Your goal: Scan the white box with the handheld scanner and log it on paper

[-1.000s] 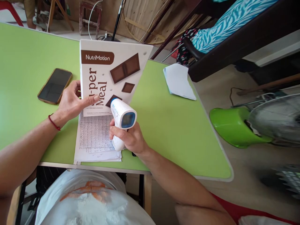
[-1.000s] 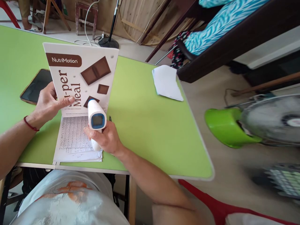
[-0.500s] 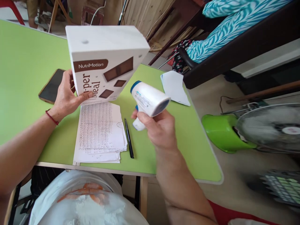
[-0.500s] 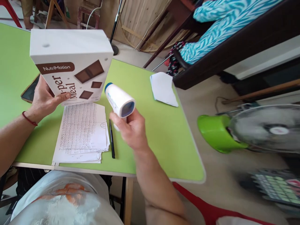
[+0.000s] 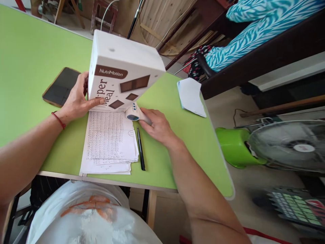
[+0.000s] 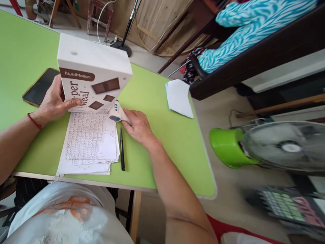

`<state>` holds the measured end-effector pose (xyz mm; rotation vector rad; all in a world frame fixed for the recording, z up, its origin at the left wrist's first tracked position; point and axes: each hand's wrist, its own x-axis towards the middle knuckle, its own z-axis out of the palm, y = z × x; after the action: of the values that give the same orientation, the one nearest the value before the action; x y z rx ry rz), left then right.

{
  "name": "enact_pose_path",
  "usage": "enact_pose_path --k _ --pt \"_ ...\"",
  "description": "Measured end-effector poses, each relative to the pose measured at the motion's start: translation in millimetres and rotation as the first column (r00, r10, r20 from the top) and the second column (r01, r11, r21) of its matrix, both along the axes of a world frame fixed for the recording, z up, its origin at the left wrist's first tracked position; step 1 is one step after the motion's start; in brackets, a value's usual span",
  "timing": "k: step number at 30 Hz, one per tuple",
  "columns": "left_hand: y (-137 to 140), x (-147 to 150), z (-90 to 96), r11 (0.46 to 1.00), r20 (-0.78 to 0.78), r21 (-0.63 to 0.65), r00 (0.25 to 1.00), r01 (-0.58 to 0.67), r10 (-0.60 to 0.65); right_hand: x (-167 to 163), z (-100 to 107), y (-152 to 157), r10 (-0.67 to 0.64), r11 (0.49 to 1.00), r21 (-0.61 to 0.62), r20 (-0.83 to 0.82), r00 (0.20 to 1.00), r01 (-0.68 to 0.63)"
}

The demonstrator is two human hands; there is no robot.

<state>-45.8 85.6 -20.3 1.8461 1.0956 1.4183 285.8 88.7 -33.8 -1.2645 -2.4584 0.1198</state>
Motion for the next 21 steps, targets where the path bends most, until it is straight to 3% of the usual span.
enact_pose_path --k 4,12,16,21 --pt "4.8 -2.3 -2.5 0.994 0.104 -0.095 0.994 0.043 -0.034 -0.9 16.0 -25.1 -0.086 0.992 0.092 0.028 0.996 0.083" --pt "11.0 -3.5 -6.2 0.966 0.021 -0.258 1.000 0.023 -0.018 -6.3 16.9 -94.7 -0.210 0.969 -0.124 0.044 0.977 0.213" --pt "11.8 -1.9 -3.1 0.955 0.087 -0.295 0.996 0.031 -0.006 -5.8 26.1 -106.1 -0.227 0.957 -0.240 -0.268 0.936 0.163" --pt "11.5 -1.1 -1.5 0.950 0.058 -0.312 0.998 0.010 0.008 -18.3 40.7 -111.3 -0.253 0.903 -0.420 -0.684 0.684 -0.087"
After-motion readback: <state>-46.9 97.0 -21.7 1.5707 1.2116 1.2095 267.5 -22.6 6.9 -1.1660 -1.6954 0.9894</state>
